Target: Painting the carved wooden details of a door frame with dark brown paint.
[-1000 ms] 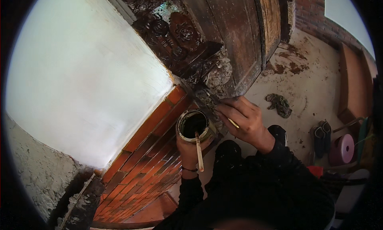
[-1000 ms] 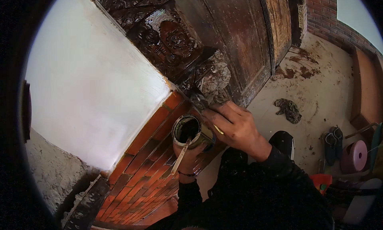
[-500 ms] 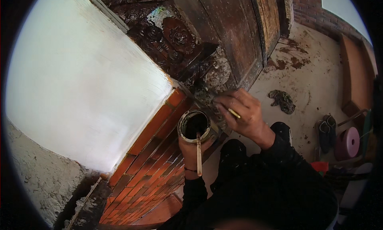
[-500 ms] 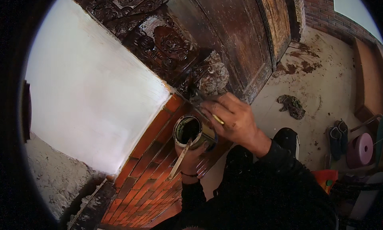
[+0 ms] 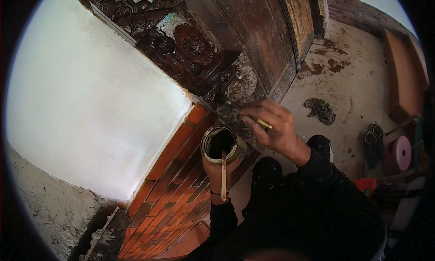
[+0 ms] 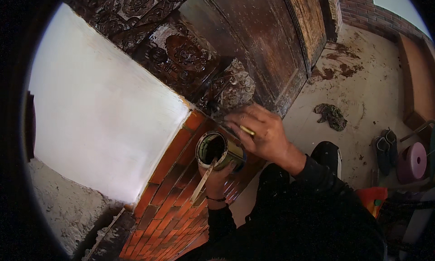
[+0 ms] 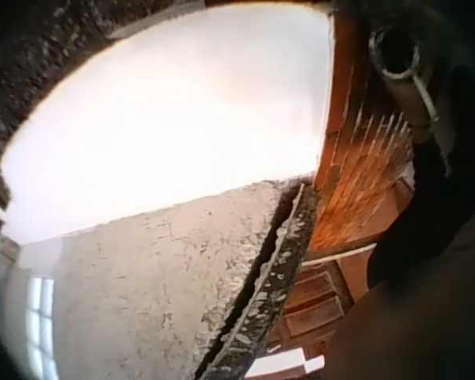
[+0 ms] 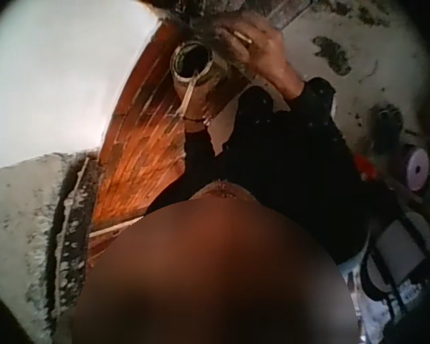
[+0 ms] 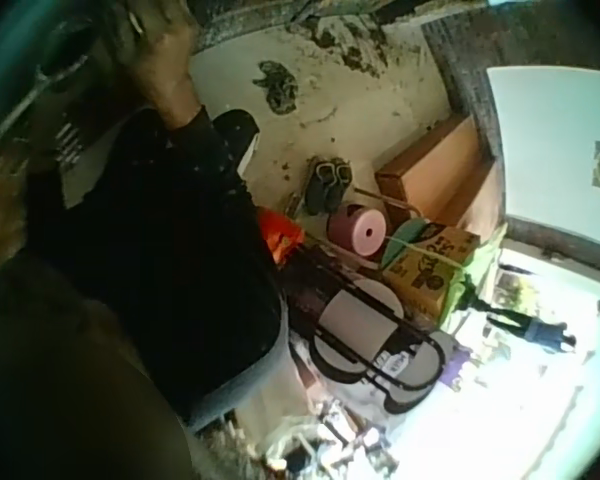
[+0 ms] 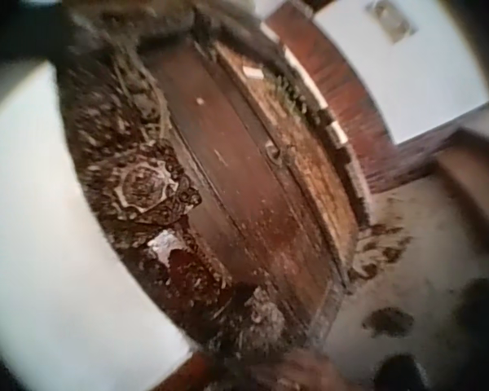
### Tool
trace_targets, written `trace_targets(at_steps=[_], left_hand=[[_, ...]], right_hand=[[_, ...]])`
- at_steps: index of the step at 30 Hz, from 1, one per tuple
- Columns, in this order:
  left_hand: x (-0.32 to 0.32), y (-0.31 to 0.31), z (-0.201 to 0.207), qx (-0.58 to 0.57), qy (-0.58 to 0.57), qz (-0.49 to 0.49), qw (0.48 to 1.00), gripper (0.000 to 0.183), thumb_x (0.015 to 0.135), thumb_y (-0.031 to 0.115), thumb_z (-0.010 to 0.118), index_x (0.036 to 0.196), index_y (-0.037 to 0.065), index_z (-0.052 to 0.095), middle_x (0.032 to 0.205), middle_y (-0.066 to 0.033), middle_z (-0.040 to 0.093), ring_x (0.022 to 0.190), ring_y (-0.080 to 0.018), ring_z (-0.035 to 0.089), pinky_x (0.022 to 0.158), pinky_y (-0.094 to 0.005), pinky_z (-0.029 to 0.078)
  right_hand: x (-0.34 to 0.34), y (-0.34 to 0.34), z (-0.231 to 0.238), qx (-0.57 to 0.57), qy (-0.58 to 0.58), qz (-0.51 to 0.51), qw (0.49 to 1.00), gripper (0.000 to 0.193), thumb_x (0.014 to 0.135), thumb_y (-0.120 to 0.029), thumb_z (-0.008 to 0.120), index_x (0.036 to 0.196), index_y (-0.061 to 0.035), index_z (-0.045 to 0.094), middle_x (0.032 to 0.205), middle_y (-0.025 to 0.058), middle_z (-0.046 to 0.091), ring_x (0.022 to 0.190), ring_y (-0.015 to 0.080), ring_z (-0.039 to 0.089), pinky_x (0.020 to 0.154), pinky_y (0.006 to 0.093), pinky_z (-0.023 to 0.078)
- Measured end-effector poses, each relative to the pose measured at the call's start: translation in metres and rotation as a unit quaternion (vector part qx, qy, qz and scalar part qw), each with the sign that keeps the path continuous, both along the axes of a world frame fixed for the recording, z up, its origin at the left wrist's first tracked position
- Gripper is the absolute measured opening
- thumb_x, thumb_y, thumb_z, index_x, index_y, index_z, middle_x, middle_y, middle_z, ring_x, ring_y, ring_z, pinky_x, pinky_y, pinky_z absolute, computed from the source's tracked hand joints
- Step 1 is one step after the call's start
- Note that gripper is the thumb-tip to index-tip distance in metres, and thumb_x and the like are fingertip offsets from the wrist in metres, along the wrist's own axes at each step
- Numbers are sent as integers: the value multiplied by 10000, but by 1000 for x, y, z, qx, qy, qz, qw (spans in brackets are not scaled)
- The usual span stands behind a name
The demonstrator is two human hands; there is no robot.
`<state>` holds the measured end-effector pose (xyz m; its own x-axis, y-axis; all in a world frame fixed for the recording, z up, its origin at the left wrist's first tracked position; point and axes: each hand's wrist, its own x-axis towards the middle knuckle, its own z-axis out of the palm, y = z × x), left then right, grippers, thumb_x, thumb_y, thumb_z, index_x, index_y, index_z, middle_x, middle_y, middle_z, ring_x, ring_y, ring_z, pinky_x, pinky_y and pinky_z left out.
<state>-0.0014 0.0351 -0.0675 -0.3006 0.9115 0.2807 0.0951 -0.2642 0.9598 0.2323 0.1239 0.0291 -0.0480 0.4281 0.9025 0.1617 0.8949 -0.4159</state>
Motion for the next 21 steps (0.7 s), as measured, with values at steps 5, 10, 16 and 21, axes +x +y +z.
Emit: trace_targets(at_steps=[5,10,16,21], left_hand=[[4,1,3,29,128,53,990,1044,647,101,1044,1505,-16,461,1430,-188,630,1288,-296,665,1061,-449,609],[-8,3,-9,41,173,40,983,1020,646,136,1045,1488,-15,488,1422,-188,637,1284,-298,664,1067,-441,593],[-1,4,-2,-16,94,42,995,966,662,140,1031,1465,-14,516,1414,-171,645,1277,-283,661,1069,-429,587],[10,-1,11,3,52,41,998,949,670,134,1016,1465,-11,518,1410,-154,646,1272,-270,657,1074,-419,579]], right_hand=[[-2,7,-12,-62,65,41,995,173,928,-4,798,1100,-19,789,1047,145,770,937,306,765,800,396,615],[1,4,-10,-103,77,90,988,138,1015,-59,754,1137,2,779,1066,164,766,972,286,763,821,415,607],[6,6,-21,-82,52,67,993,148,1005,-62,765,1146,-23,786,1065,151,763,969,293,760,825,433,609],[3,2,-21,-6,32,57,998,187,916,-70,833,1099,-54,802,1044,113,761,930,300,744,796,396,626]])
